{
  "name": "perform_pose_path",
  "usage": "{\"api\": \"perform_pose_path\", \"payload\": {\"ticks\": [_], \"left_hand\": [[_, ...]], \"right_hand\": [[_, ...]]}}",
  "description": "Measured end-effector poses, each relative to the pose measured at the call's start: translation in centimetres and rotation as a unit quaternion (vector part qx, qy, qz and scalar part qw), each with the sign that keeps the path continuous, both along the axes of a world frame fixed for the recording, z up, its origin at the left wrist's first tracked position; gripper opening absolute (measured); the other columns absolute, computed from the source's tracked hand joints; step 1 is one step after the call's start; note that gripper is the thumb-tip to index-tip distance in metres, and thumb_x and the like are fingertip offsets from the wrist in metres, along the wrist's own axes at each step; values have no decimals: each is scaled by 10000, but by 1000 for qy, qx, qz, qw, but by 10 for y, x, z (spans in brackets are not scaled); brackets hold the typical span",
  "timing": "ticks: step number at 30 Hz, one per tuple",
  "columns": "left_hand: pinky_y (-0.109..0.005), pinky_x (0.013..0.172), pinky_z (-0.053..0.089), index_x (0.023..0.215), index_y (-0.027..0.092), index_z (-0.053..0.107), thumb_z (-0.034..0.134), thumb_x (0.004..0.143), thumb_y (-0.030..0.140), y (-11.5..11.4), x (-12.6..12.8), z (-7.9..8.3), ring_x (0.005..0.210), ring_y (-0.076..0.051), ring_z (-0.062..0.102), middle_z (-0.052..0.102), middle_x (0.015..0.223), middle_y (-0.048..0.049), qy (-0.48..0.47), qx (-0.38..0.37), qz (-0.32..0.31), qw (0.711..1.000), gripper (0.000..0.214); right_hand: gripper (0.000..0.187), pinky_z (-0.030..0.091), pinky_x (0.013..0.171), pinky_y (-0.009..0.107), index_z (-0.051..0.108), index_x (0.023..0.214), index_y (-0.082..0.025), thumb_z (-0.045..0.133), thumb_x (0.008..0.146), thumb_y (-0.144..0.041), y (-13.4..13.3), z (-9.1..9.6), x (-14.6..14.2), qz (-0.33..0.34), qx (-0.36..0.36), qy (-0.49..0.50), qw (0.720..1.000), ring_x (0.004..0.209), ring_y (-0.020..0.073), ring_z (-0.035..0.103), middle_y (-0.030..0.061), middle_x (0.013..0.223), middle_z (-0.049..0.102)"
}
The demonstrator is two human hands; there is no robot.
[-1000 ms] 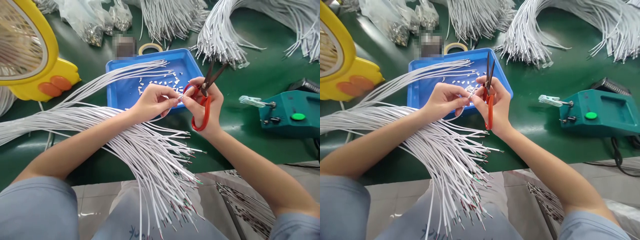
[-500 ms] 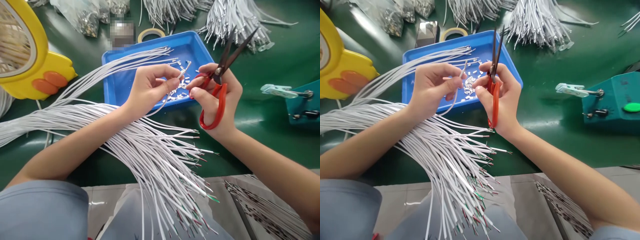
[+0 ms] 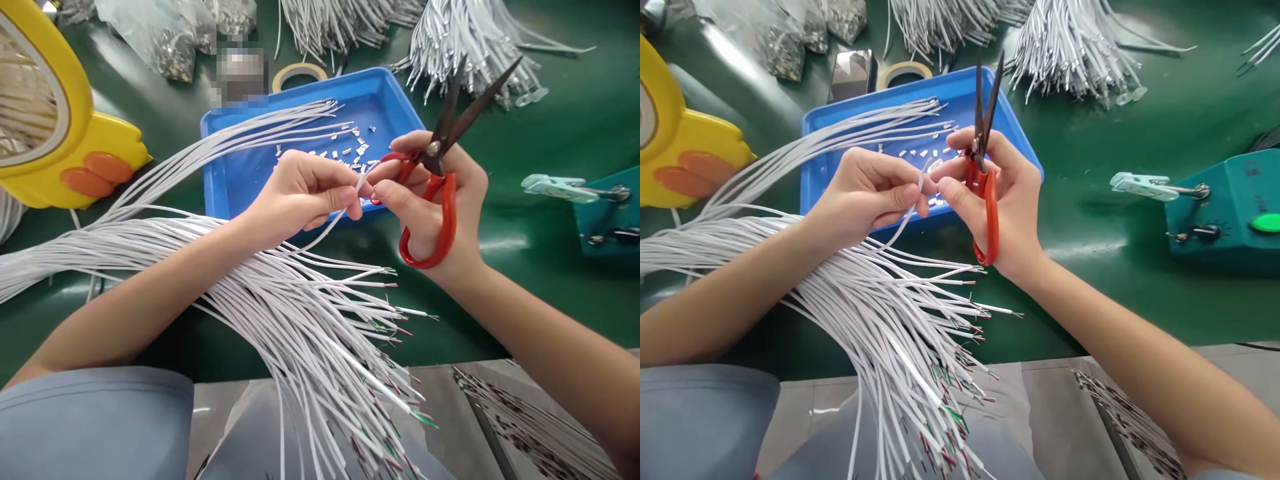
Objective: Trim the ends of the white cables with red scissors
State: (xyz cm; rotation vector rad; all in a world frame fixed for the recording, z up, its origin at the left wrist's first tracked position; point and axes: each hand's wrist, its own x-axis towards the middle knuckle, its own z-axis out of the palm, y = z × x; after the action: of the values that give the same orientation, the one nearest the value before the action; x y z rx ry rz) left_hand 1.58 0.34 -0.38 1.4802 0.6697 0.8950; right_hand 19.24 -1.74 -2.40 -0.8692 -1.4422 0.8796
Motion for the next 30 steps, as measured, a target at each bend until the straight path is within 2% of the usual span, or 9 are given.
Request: {"api": "perform_pose_path", "payload": {"ticks": [5,9,17,20,24,27,30], "left_hand": [[-166,328,259,808,134,746,682,812,178,-1,0,2,343,3,380,684,641,-21,12,-15,7,1000,77],[-167,329,253,782,125,732,674,806,151,-2,1,3,341,4,378,679,635,-21,12,-19,1,1000,68],[-175,337,243,789,116,719,665,797,148,-2,0,5,365,-6,374,674,646,-31,32,-31,-27,999,64],[-175,337,226,775,112,714,666,797,157,-3,0,6,368,-6,364,651,627,-29,42,-49,-55,996,69],[-165,344,211,800,108,717,660,802,137,-4,-1,8,386,-8,361,617,594,-17,45,-63,-85,993,64],[-156,356,220,818,109,724,653,807,120,-4,-1,8,408,-10,374,604,584,-10,46,-55,-88,994,73],[-148,362,236,815,108,723,652,806,116,-4,0,8,423,-13,396,606,590,-9,45,-50,-88,994,72]], "right_hand": [[281,587,694,292,630,966,-263,786,743,-334,0,-2,-1,-1,-11,44,999,719,139,691,-32,785,728],[285,587,685,289,637,998,-272,779,752,-253,1,-1,1,22,-13,55,998,688,131,688,-42,798,731],[312,580,655,305,631,998,-285,801,737,-272,4,2,2,60,15,66,996,618,123,653,-55,730,694],[319,566,625,311,623,974,-306,810,723,-369,4,3,1,53,7,53,997,585,125,633,-61,703,676],[343,554,608,333,617,948,-309,826,692,-400,2,5,1,64,-29,53,996,569,143,611,-53,689,657],[325,538,592,329,625,937,-308,827,687,-355,2,7,3,79,-78,66,992,558,147,596,-52,660,638],[359,526,562,330,613,929,-318,831,655,-396,5,6,4,105,-130,70,983,532,147,588,-63,631,623]]}}
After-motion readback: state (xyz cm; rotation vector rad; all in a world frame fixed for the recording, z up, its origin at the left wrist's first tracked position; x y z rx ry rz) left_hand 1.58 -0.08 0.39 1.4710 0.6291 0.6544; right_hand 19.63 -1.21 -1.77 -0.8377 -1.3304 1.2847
